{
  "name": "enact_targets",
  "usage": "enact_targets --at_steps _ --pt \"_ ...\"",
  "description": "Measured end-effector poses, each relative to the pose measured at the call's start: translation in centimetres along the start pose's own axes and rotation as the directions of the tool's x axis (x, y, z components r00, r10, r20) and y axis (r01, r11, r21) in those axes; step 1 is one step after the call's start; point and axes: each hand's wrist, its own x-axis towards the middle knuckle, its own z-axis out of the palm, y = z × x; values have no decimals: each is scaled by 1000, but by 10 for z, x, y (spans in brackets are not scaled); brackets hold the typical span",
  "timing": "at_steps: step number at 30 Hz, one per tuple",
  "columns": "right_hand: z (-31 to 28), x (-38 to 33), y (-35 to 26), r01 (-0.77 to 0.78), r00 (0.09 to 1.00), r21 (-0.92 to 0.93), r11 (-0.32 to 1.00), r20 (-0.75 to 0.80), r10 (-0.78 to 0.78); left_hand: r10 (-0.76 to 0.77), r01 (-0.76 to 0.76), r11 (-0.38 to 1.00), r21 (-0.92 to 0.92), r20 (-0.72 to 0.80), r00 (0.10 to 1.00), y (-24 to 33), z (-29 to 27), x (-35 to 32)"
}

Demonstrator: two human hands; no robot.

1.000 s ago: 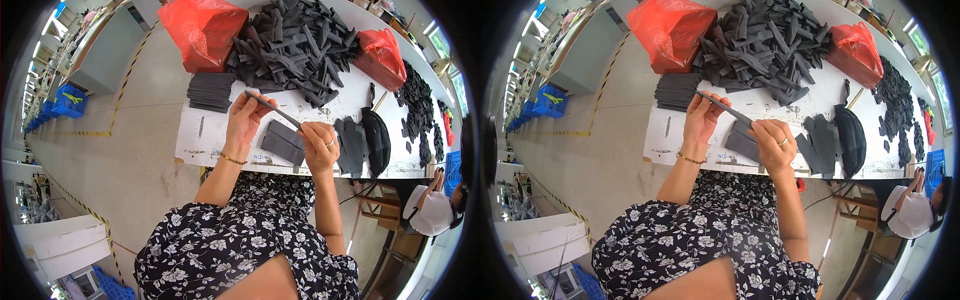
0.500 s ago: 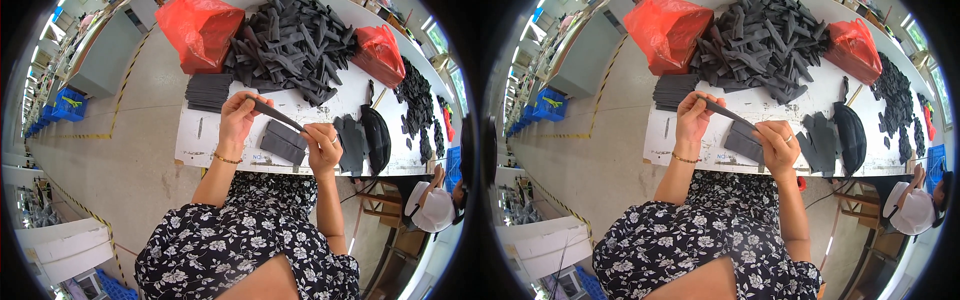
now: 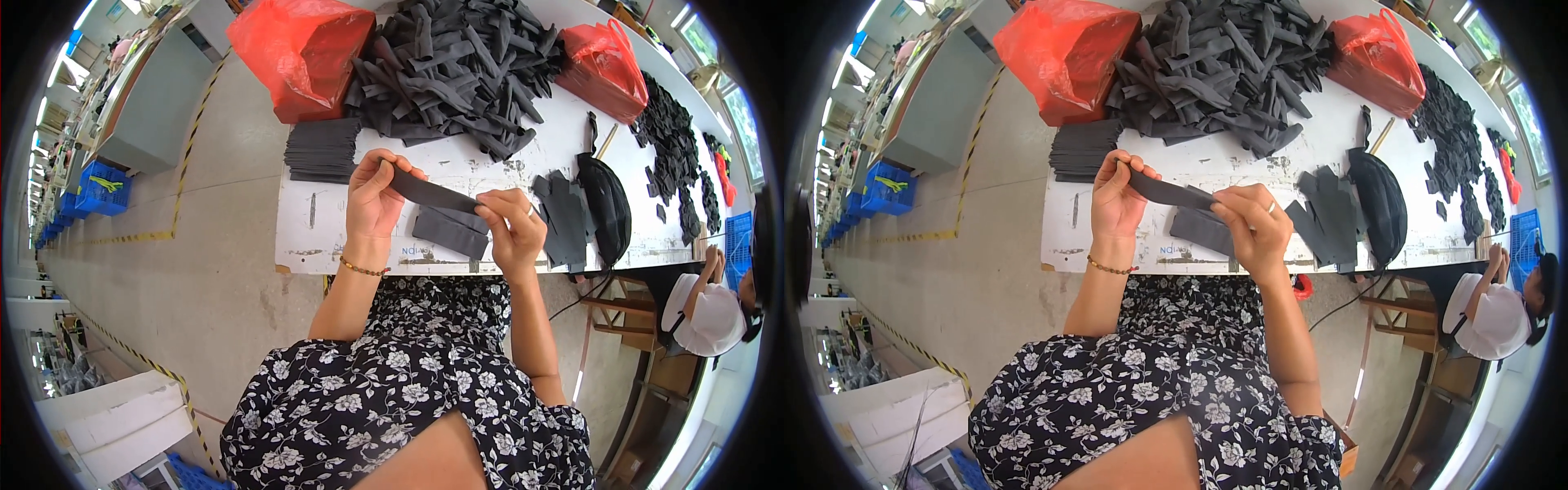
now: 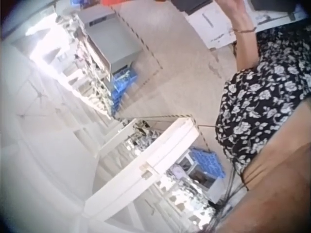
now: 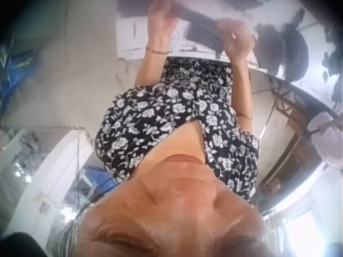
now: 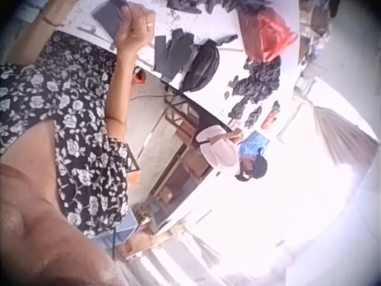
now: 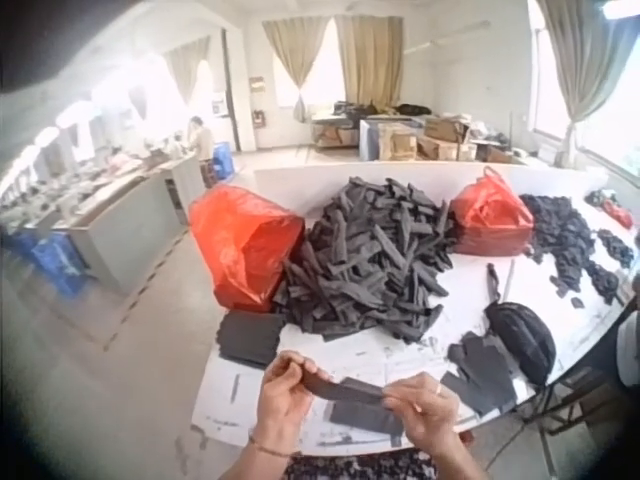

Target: The recorder is inspecting, handling, and sorting small gray rectangular foam strips on a workbench in a factory setting.

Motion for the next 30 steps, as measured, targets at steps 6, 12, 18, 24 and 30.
enact_targets --at_steps 6,12,18,24,30 --pt "16 -37 27 -580 796 375 723 73 601 -92 147 979 145 -329 940 -18 5 -10" --pt "8 -46 37 -724 688 142 675 226 690 -142 358 841 405 -475 869 -28 -24 -11" --pt "-14 -16 70 -769 603 458 447 283 746 -287 337 941 27 -464 838 -52 -6 16" --pt "-9 -72 126 -703 664 -212 679 145 733 56 163 -13 987 -162 985 -84 -61 3" --pt "-3 -31 123 -582 803 -462 669 -198 562 235 1 49 999 -13 972 -100 -58 9"
